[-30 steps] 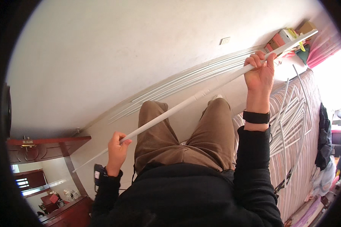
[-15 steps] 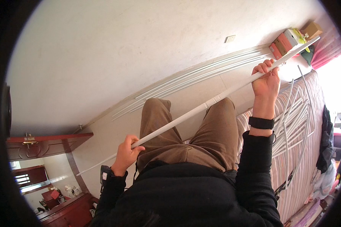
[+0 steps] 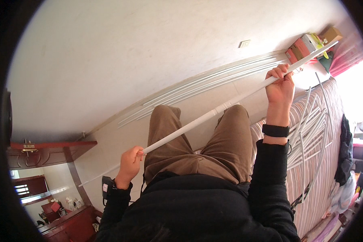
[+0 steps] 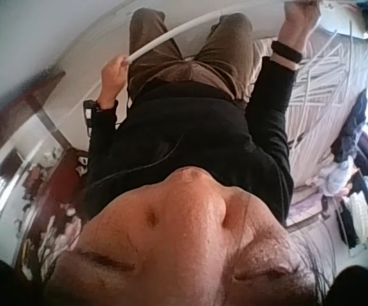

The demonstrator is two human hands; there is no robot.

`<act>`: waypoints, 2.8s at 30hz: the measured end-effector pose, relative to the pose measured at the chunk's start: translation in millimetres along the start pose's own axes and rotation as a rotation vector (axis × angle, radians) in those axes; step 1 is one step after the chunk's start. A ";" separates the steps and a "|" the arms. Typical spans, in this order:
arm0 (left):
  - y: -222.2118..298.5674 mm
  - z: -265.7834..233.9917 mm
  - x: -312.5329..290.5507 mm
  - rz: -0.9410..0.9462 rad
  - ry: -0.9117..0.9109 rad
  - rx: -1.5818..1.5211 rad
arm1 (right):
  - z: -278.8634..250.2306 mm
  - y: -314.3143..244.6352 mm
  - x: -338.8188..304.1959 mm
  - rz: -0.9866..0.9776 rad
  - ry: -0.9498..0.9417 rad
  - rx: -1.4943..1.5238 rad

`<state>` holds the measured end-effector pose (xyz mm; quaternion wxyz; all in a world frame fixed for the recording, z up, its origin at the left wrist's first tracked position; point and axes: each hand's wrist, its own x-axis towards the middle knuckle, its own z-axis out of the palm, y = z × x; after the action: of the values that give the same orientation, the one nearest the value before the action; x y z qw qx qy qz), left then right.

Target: The person sits on the floor and repeatedly picks up white poles, aligns them, and places them on the bed. The person handles the poles one at a time, inspecting their ends and stacking them on the bed surface.

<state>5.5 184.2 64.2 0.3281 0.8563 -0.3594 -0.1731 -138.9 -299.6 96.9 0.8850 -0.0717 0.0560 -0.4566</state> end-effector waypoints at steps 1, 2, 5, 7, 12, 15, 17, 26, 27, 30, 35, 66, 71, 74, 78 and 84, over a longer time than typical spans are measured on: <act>1.7 0.8 0.8 -0.063 -0.032 -0.027 | 0.6 0.4 0.0 -0.022 0.016 -0.032; 4.2 2.1 0.3 -0.053 -0.011 -0.064 | 1.7 -0.3 0.3 -0.023 -0.002 -0.057; 12.1 6.3 -3.0 -0.106 0.007 -0.142 | 4.4 -2.3 2.4 -0.032 0.080 -0.045; 14.4 8.1 -5.1 -0.139 0.035 -0.135 | 5.4 -3.8 3.5 -0.027 0.070 -0.040; 7.3 3.8 -2.0 0.002 0.060 0.037 | 2.8 0.6 3.1 -0.021 0.112 -0.065; 5.7 1.4 -0.2 -0.019 0.015 0.024 | 2.5 6.6 4.0 -0.005 0.118 -0.070; 8.1 2.1 -1.7 -0.063 0.010 -0.056 | 4.2 8.8 4.1 -0.036 0.181 -0.092; 1.1 0.6 -0.8 0.005 -0.065 0.050 | 2.3 8.4 6.4 -0.043 0.178 -0.066; -0.5 -0.3 0.1 -0.006 -0.085 0.007 | 1.2 7.9 7.1 -0.017 0.127 -0.045; -0.1 -0.8 0.0 -0.073 -0.102 -0.111 | 0.7 7.7 7.1 0.018 0.112 -0.047; 10.6 0.2 -3.7 -0.099 0.048 -0.141 | 13.4 13.8 -1.9 -0.048 0.075 -0.139; 2.3 -29.8 1.6 -0.044 -0.007 -0.056 | 5.1 0.0 19.9 0.041 0.005 0.170; 23.9 -30.4 8.2 0.011 -0.018 -0.135 | -1.1 8.9 23.9 0.237 0.071 0.215; 46.1 -36.6 21.1 0.116 0.038 -0.123 | 4.6 34.7 15.9 0.221 0.156 -0.183; 84.4 -47.9 41.5 0.214 0.105 -0.116 | 22.6 67.7 -6.2 0.381 0.052 -0.302; 130.6 -56.2 69.3 0.325 0.201 -0.072 | 38.8 85.2 -44.3 0.111 -0.240 -1.083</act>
<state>17.1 89.4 190.3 0.4165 0.7877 -0.4518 -0.0443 -89.9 -211.7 121.4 0.7448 -0.5646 0.1851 -0.3038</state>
